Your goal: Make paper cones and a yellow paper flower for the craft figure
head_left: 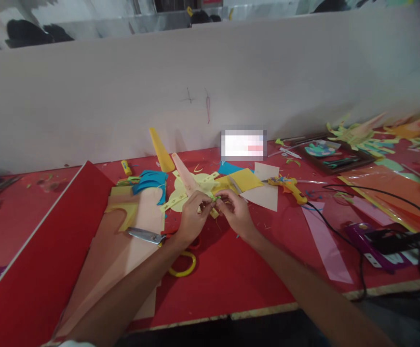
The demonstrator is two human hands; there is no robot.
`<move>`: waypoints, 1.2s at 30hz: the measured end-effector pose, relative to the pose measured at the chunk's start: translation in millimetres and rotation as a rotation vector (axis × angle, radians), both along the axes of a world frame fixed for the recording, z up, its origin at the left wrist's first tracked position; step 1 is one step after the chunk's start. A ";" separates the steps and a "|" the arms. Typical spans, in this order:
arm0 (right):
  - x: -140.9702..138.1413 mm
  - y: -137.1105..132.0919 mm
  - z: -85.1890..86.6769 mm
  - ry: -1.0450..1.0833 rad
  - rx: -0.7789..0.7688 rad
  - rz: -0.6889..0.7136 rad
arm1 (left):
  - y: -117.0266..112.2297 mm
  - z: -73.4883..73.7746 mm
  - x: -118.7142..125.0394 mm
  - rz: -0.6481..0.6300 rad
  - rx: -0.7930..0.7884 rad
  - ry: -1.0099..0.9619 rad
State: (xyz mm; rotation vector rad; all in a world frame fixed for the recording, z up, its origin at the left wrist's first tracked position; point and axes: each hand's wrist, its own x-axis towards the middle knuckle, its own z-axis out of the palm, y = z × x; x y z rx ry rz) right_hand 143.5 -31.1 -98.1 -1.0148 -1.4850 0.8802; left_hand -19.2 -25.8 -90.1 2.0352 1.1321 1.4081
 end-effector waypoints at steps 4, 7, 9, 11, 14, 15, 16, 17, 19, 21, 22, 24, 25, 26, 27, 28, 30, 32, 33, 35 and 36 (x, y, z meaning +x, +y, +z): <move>1.2 -0.7 2.1 -0.006 0.000 0.012 | -0.5 0.3 0.4 -0.034 -0.002 0.000; 2.2 -0.5 1.9 -0.015 0.008 0.006 | 0.1 0.0 0.6 -0.039 -0.016 -0.013; 2.6 0.1 0.8 -0.018 0.016 0.006 | 0.5 -0.5 0.8 -0.034 -0.035 -0.017; 2.7 0.8 -0.7 -0.020 0.021 0.009 | 0.5 -1.5 0.9 -0.030 -0.061 -0.023; 2.3 1.7 -2.9 -0.027 0.019 0.015 | 0.5 -3.6 0.8 -0.024 -0.123 -0.038; 2.2 1.8 -3.4 -0.029 0.019 0.014 | 0.7 -4.3 0.7 -0.019 -0.145 -0.047; 2.0 1.9 -3.8 -0.028 0.020 0.011 | 1.0 -4.9 0.6 -0.012 -0.164 -0.059; 1.8 1.9 -4.1 -0.025 0.020 0.005 | 1.3 -5.4 0.5 -0.007 -0.180 -0.075; 1.4 1.8 -4.2 -0.011 0.023 -0.015 | 2.2 -6.0 0.5 -0.006 -0.205 -0.113; 1.1 1.6 -3.7 0.002 0.024 -0.038 | 2.7 -6.1 0.9 -0.018 -0.226 -0.146; 1.0 1.4 -3.2 0.004 0.026 -0.050 | 2.7 -5.9 1.2 -0.025 -0.239 -0.156; 0.9 1.3 -2.1 -0.001 0.029 -0.068 | 2.3 -5.2 1.8 -0.039 -0.267 -0.170; 1.0 1.3 -1.7 -0.003 0.030 -0.075 | 2.0 -4.7 2.0 -0.048 -0.280 -0.174; 1.2 1.4 -1.4 -0.006 0.033 -0.078 | 1.7 -4.1 2.2 -0.057 -0.292 -0.174; 1.5 1.6 -1.2 -0.009 0.038 -0.079 | 1.4 -3.6 2.4 -0.068 -0.299 -0.170; 2.0 1.9 -1.2 -0.013 0.046 -0.077 | 1.2 -3.2 2.4 -0.076 -0.303 -0.162; 3.3 2.7 -1.6 -0.028 0.065 -0.064 | 1.2 -2.9 2.1 -0.086 -0.309 -0.142; 4.8 3.7 -2.0 -0.047 0.078 -0.051 | 1.4 -3.4 1.6 -0.084 -0.305 -0.124; 5.3 4.1 -2.1 -0.055 0.076 -0.045 | 1.5 -3.8 1.3 -0.082 -0.300 -0.117; 5.2 4.4 -2.2 -0.064 0.060 -0.042 | 1.5 -4.6 0.8 -0.081 -0.285 -0.104; 4.6 4.3 -2.3 -0.065 0.053 -0.042 | 1.5 -4.8 0.6 -0.084 -0.277 -0.098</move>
